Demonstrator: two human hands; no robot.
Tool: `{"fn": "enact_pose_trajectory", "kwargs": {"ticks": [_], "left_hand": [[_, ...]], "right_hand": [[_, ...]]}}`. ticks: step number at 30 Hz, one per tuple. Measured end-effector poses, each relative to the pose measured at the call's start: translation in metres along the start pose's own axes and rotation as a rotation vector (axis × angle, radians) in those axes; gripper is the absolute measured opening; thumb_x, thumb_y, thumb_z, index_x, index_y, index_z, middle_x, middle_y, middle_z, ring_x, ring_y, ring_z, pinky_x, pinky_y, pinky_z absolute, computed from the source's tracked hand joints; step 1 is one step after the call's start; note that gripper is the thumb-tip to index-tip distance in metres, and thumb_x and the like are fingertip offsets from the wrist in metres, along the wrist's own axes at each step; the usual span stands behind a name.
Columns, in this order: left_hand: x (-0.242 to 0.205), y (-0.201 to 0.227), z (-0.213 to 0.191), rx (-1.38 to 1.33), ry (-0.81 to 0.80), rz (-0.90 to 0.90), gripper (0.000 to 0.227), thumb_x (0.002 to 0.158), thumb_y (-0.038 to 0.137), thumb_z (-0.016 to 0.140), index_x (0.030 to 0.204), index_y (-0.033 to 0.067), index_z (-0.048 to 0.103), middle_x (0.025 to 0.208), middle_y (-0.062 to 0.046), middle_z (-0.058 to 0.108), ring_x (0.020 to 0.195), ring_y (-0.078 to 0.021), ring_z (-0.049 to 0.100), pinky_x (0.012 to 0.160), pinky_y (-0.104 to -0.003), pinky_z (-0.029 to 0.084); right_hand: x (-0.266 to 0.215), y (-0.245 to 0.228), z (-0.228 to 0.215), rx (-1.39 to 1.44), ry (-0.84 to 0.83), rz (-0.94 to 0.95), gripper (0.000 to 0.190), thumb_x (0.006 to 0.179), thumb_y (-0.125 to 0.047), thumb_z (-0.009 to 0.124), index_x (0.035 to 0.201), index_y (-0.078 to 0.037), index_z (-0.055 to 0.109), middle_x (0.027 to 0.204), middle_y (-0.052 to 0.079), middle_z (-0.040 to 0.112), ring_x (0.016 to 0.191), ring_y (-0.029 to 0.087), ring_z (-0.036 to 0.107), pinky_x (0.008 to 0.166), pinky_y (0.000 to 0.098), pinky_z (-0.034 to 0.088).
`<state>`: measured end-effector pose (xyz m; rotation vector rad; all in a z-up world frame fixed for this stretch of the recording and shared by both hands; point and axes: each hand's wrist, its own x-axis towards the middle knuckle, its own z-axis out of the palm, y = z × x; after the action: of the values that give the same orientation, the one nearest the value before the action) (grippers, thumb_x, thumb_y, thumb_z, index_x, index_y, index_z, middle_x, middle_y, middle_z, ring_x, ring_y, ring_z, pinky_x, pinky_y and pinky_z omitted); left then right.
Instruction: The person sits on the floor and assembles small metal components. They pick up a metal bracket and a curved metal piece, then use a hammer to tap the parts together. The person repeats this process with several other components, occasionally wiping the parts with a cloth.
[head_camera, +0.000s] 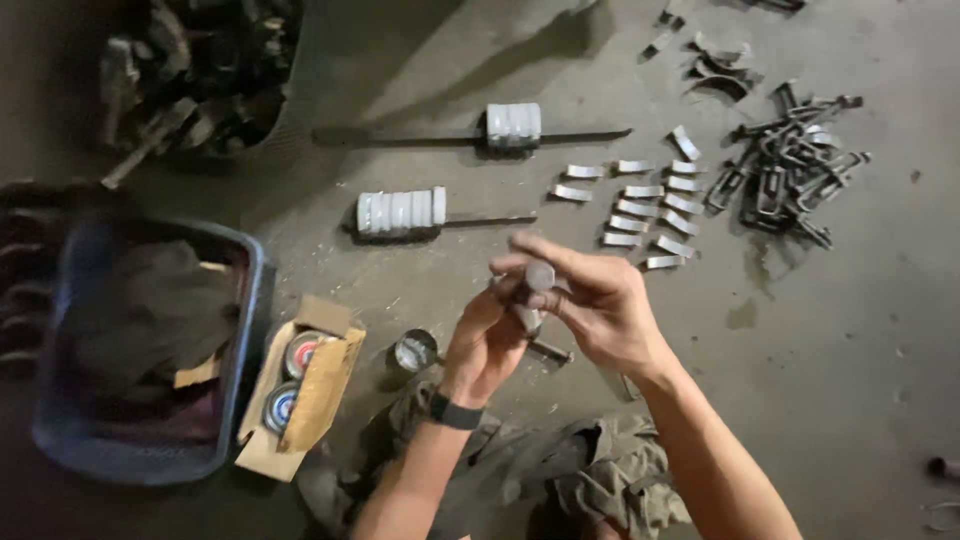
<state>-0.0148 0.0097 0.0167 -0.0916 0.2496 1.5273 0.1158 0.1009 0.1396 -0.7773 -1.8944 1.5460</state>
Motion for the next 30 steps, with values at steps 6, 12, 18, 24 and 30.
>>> {"fn": "enact_pose_trajectory", "kwargs": {"ticks": [6,12,18,24,30], "left_hand": [[0.0,0.009,-0.022,-0.022,-0.023,0.022,0.026,0.093,0.018,0.082,0.11,0.0033,0.07,0.109,-0.009,0.07,0.103,-0.0233,0.064,0.101,-0.04,0.05],[0.005,-0.004,-0.049,-0.033,0.014,-0.018,0.022,0.091,0.014,0.083,0.106,0.004,0.07,0.114,-0.01,0.07,0.107,-0.0242,0.063,0.102,-0.041,0.049],[0.004,0.003,-0.036,-0.042,0.092,-0.027,0.031,0.09,0.02,0.082,0.113,0.0018,0.071,0.118,-0.011,0.069,0.11,-0.024,0.062,0.1,-0.042,0.048],[0.0,0.011,0.009,-0.064,0.04,0.069,0.032,0.089,0.022,0.083,0.113,0.0037,0.071,0.114,-0.009,0.071,0.106,-0.0227,0.064,0.101,-0.044,0.049],[-0.002,0.002,0.017,-0.107,-0.043,0.143,0.023,0.098,0.02,0.082,0.112,0.0061,0.069,0.108,-0.005,0.068,0.102,-0.0206,0.064,0.101,-0.041,0.051]], "right_hand": [[-0.01,0.059,-0.093,-0.684,0.243,0.25,0.069,0.086,-0.006,0.077,0.148,-0.014,0.048,0.125,0.013,0.072,0.09,0.02,0.073,0.078,0.0357,0.061],[-0.07,0.206,-0.14,-1.283,-0.148,0.383,0.072,0.082,-0.02,0.077,0.147,-0.01,0.046,0.112,0.011,0.07,0.1,0.032,0.062,0.082,0.0419,0.055],[-0.069,0.206,-0.141,-1.355,-0.156,0.163,0.033,0.091,-0.018,0.073,0.123,-0.014,0.068,0.106,0.005,0.07,0.1,0.027,0.06,0.085,0.0411,0.054],[-0.05,0.028,-0.066,-0.789,0.487,0.154,0.015,0.088,-0.004,0.083,0.101,0.001,0.077,0.106,0.006,0.077,0.089,0.012,0.072,0.073,0.0267,0.057],[-0.08,0.011,0.034,0.002,0.646,-0.257,0.011,0.093,0.009,0.072,0.09,0.003,0.063,0.11,0.018,0.07,0.102,0.018,0.07,0.086,0.0284,0.061]]}}
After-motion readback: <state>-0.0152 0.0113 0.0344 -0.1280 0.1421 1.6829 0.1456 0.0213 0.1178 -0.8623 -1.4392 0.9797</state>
